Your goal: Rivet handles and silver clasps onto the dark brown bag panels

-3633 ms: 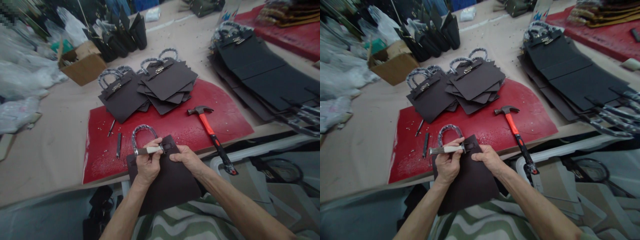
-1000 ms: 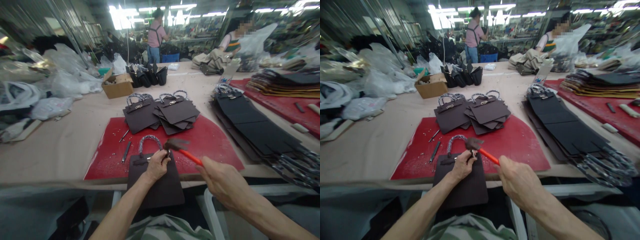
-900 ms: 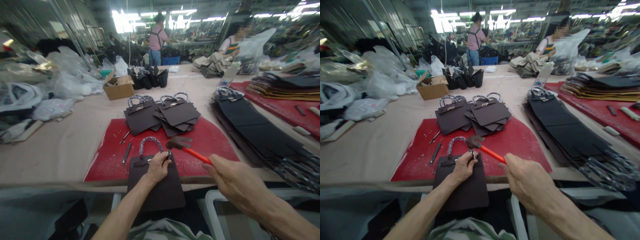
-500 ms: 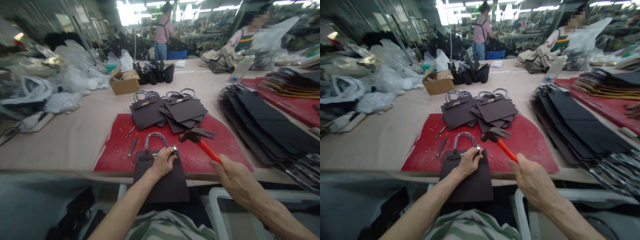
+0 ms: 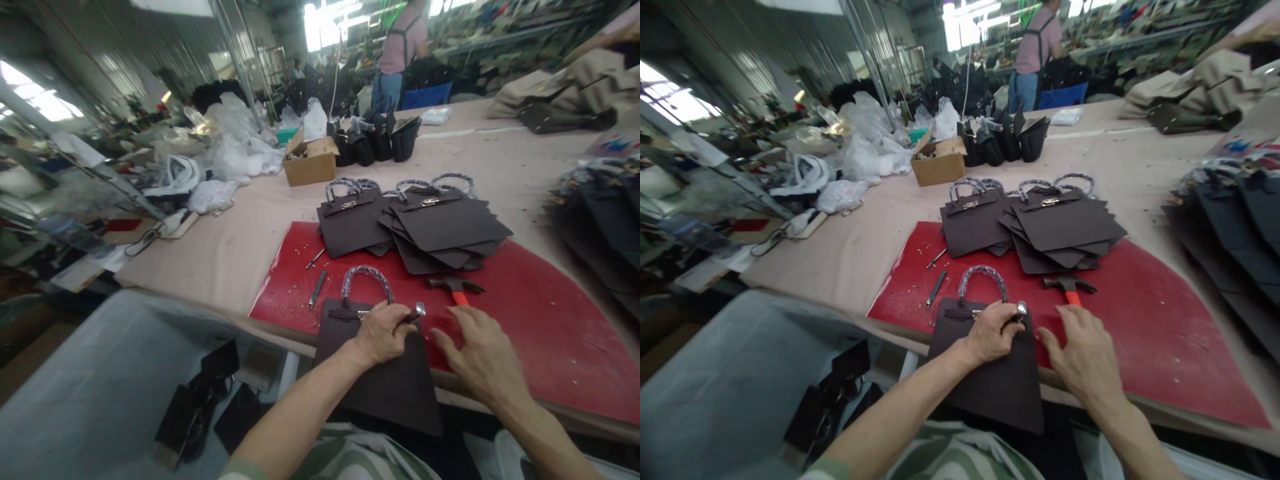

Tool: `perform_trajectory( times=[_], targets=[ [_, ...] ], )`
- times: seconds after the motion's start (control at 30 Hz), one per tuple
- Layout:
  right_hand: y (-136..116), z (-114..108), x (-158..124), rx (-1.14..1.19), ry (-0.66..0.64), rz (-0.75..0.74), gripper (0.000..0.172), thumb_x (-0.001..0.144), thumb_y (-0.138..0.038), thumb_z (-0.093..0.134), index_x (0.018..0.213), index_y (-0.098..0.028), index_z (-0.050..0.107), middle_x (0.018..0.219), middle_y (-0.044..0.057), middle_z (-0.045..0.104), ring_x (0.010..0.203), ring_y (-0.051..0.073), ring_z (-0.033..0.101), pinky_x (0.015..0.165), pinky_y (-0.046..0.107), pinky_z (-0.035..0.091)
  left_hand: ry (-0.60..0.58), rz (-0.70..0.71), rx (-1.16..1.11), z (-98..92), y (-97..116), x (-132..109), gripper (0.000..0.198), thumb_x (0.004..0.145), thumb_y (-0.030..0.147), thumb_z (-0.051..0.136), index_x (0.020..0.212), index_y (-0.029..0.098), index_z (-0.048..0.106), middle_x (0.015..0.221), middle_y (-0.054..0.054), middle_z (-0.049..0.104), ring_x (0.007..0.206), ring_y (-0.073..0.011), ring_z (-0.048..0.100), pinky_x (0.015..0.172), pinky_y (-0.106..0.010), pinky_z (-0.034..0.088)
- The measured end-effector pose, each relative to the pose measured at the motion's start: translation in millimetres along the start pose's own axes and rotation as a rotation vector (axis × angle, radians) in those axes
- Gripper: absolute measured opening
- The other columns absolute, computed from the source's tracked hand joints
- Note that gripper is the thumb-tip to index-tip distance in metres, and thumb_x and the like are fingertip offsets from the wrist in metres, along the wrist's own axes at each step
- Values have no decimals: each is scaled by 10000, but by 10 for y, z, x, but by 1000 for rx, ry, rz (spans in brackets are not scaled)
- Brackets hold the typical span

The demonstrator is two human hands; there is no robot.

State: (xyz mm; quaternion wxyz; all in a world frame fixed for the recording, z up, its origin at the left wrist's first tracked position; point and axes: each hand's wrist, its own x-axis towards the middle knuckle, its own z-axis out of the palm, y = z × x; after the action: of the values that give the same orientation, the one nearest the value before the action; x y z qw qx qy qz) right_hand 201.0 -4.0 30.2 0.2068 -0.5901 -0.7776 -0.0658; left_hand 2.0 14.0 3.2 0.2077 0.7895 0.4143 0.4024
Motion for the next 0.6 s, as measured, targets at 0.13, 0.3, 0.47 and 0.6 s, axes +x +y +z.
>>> perform_trajectory(
  times=[0.13, 0.3, 0.47, 0.6],
  targets=[
    [-308, 366, -109, 157, -23, -169, 385, 934, -353, 452, 1239, -145, 561, 1300, 183, 605, 1199, 317, 563, 986, 471, 468, 16, -96, -111, 12, 17, 18, 46, 870, 178, 592, 888, 173, 633, 896, -69, 700, 879, -214, 649, 893, -345, 518],
    [-384, 494, -166, 48, -29, -210, 514, 962, -413, 441, 1392, -133, 474, 1415, 173, 553, 1294, 346, 496, 1045, 525, 416, 236, -450, -459, -200, 127, 97, 174, 913, 262, 543, 972, 167, 676, 927, -66, 728, 840, -175, 675, 797, -275, 531],
    [-391, 446, -159, 9, -33, -180, 520, 970, -411, 435, 1399, -122, 486, 1427, 159, 554, 1313, 335, 481, 1071, 523, 394, 353, -594, -205, -979, -6, 32, 231, 926, 353, 532, 900, 167, 668, 848, -60, 725, 798, -174, 671, 751, -259, 495],
    [-441, 431, -164, 1, -62, -146, 535, 972, -413, 431, 1419, -126, 483, 1460, 150, 528, 1347, 336, 452, 1100, 530, 365, 204, -819, 514, -1751, -503, -37, 278, 940, 375, 481, 909, 171, 668, 872, -109, 732, 845, -231, 683, 751, -299, 469]
  ],
)
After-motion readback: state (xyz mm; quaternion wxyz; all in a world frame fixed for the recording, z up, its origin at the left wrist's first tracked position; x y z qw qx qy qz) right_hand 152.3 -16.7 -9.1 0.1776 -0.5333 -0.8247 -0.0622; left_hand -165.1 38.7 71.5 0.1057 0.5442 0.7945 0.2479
